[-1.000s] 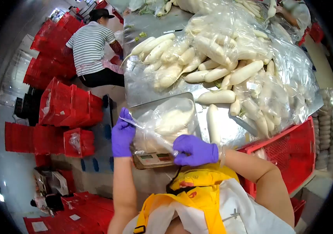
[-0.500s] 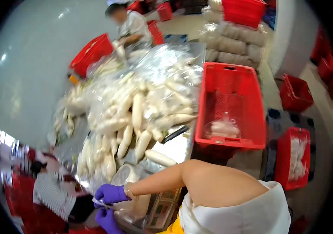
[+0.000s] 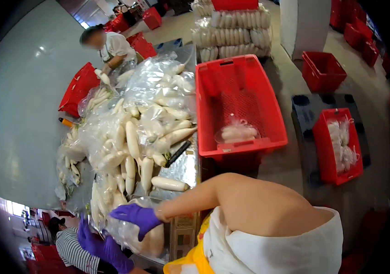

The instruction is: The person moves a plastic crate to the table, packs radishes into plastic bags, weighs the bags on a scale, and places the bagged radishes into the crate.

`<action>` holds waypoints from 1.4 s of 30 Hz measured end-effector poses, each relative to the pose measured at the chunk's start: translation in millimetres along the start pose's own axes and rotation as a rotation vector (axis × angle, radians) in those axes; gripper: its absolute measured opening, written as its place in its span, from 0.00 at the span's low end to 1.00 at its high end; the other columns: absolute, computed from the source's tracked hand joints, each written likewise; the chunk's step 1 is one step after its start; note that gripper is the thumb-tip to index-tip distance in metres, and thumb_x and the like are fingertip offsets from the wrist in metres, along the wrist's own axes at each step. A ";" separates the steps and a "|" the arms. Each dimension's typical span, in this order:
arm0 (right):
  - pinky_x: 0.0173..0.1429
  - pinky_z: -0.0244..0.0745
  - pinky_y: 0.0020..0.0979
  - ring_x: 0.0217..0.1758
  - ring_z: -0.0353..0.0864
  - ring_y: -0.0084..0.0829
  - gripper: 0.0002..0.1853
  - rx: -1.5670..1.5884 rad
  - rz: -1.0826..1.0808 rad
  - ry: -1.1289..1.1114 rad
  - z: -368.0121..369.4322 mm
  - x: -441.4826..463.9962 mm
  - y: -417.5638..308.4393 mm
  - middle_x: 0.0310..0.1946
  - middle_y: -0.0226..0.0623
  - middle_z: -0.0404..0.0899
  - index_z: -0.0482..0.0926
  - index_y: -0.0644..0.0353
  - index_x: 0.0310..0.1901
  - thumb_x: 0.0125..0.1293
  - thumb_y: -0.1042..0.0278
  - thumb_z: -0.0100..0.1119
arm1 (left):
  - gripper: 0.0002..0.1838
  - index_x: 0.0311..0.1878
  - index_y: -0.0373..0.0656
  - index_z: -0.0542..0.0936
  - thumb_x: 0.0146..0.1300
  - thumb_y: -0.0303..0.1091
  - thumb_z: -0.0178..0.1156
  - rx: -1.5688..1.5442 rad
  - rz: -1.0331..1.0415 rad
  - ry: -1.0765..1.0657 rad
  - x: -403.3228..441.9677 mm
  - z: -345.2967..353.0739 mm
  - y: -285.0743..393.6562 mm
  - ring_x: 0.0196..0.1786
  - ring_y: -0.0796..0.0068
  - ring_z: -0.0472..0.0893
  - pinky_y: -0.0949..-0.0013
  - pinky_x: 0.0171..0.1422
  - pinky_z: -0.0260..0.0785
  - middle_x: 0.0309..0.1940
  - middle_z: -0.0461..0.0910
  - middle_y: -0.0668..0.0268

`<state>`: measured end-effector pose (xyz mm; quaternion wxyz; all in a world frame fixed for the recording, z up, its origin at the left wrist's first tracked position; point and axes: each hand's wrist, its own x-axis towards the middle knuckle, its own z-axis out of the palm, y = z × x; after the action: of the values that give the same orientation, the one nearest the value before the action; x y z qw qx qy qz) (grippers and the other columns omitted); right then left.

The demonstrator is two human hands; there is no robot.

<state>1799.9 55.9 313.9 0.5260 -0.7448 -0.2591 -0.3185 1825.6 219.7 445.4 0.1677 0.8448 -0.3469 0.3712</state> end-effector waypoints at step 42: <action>0.54 0.72 0.44 0.49 0.80 0.50 0.40 -0.728 1.335 -0.503 -446.9 -326.4 266.5 0.47 0.53 0.78 0.61 0.62 0.68 0.54 0.61 0.67 | 0.20 0.61 0.30 0.74 0.67 0.25 0.54 -0.740 -1.160 -0.747 73.2 158.0 197.3 0.51 0.71 0.79 0.69 0.59 0.71 0.53 0.80 0.56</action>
<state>1685.6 -467.9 14.2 0.2554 -0.9169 0.2509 0.1764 1801.5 -38.4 399.3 0.4776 0.8492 0.0151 -0.2246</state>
